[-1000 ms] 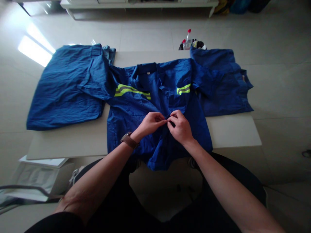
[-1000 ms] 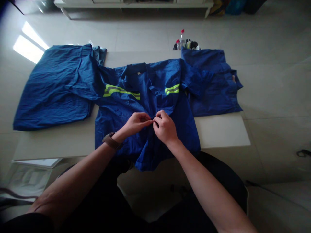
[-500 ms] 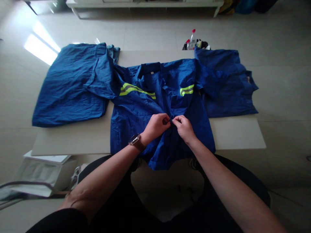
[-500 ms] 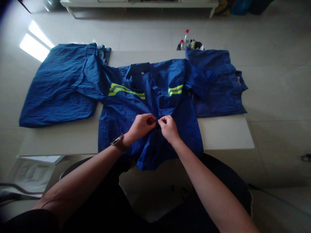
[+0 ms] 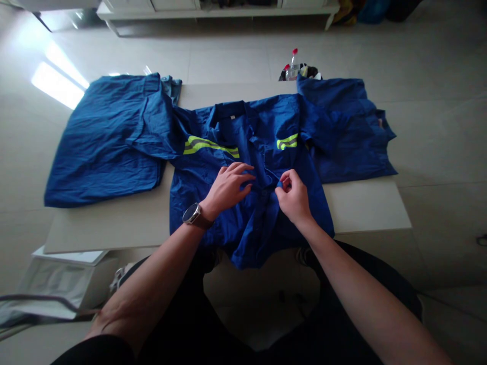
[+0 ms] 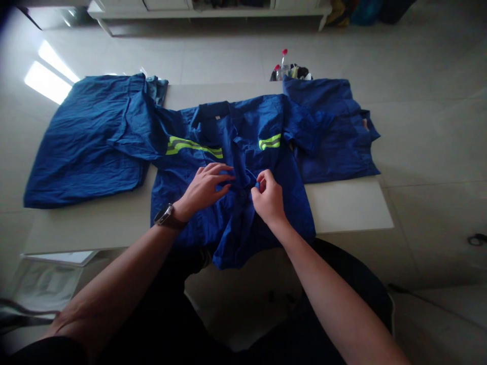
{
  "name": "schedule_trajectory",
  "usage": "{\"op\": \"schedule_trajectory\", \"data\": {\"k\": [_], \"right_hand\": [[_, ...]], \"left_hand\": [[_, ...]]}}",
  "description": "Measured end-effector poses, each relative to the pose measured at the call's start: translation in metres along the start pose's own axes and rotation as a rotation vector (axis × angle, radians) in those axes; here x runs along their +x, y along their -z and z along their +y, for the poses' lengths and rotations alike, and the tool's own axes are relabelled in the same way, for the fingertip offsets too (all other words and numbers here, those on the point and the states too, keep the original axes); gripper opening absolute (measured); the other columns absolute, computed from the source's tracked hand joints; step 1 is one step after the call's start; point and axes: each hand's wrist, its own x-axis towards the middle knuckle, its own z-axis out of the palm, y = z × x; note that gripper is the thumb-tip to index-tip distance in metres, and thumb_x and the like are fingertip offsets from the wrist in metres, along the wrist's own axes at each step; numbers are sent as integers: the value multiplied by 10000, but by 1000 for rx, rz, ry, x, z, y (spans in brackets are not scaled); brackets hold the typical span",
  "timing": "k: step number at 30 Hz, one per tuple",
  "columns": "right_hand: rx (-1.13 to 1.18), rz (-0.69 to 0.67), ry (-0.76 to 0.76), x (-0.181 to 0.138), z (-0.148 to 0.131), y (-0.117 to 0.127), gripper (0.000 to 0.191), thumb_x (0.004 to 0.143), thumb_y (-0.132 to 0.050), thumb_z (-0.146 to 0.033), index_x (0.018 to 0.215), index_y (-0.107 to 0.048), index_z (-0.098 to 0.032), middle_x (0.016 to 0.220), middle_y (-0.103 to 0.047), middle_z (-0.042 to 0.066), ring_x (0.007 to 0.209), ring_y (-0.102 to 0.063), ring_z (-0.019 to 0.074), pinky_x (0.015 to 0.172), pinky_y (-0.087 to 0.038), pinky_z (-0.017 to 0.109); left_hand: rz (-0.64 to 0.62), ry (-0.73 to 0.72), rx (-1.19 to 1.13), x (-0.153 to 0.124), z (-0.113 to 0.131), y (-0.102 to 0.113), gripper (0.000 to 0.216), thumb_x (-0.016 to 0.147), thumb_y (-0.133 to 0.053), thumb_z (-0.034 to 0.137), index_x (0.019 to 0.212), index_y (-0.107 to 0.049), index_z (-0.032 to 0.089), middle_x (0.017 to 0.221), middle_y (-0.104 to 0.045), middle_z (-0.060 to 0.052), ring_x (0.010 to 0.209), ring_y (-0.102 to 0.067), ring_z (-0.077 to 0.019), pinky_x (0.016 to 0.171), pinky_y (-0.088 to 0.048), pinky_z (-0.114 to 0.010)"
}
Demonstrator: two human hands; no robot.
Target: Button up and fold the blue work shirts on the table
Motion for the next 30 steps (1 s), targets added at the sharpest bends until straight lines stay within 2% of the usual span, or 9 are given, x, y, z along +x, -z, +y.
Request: {"op": "schedule_trajectory", "data": {"k": [3, 6, 8, 11, 14, 19, 21, 24, 30], "right_hand": [[-180, -67, 62, 2, 3, 4, 174, 727, -500, -115, 837, -583, -222, 665, -514, -20, 606, -457, 144, 650, -372, 292], [-290, -123, 96, 3, 10, 4, 186, 728, -503, -87, 807, -621, -208, 734, -561, 13, 640, -483, 154, 659, -373, 302], [-341, -119, 127, 3, 13, 3, 228, 738, -489, -65, 824, -653, -199, 825, -589, 40, 681, -514, 161, 674, -393, 305], [-379, -125, 159, 1, 16, -1, 278, 756, -470, -41, 830, -692, -190, 962, -604, 71, 734, -559, 164, 705, -434, 309], [-404, -162, 137, 1, 17, -3, 223, 804, -509, -87, 819, -709, -186, 1006, -619, 82, 762, -588, 170, 728, -464, 316], [-474, -224, 99, 2, 19, -4, 148, 850, -559, -157, 821, -700, -190, 914, -639, 75, 764, -595, 186, 719, -452, 319], [-470, -226, 108, 2, 21, -5, 143, 844, -559, -143, 840, -693, -192, 913, -643, 71, 767, -593, 185, 718, -445, 316], [-445, -207, 133, 2, 24, -6, 128, 849, -565, -146, 861, -685, -191, 942, -651, 73, 797, -598, 188, 743, -452, 313], [-420, -236, 149, 2, 25, -7, 215, 865, -507, -97, 904, -693, -198, 975, -665, 71, 850, -612, 189, 791, -470, 310]], "left_hand": [[-98, 8, 111, 0, -5, -1, 275, 948, -547, 350, 910, -780, 209, 1027, -749, -89, 1026, -641, -241, 986, -416, -390], [-110, 94, 160, 1, -11, -4, 363, 973, -485, 354, 824, -770, 185, 901, -746, -100, 877, -668, -220, 912, -456, -360], [-96, 148, 158, 1, -16, -7, 313, 958, -482, 281, 926, -779, 190, 954, -753, -96, 888, -676, -212, 904, -480, -338], [-91, 198, 140, -2, -23, -11, 325, 909, -508, 185, 1118, -756, 195, 1110, -734, -95, 1020, -670, -219, 949, -506, -316], [-140, 201, 177, -6, -27, -16, 389, 897, -514, 153, 1223, -723, 188, 1176, -688, -109, 1106, -647, -231, 978, -513, -305], [-189, 249, 238, -6, -24, -22, 499, 968, -424, 171, 1422, -589, 295, 1236, -624, -95, 919, -688, -192, 808, -521, -287], [-196, 296, 277, -3, -21, -23, 470, 981, -414, 191, 1399, -593, 311, 1246, -608, -96, 858, -693, -185, 758, -506, -289], [-207, 324, 312, 1, -19, -23, 369, 981, -433, 211, 1287, -632, 263, 1194, -622, -101, 847, -694, -204, 726, -493, -296], [-184, 317, 283, 2, -25, -27, 246, 983, -489, 267, 1182, -611, 194, 1119, -662, -113, 949, -684, -233, 783, -492, -305]]}}
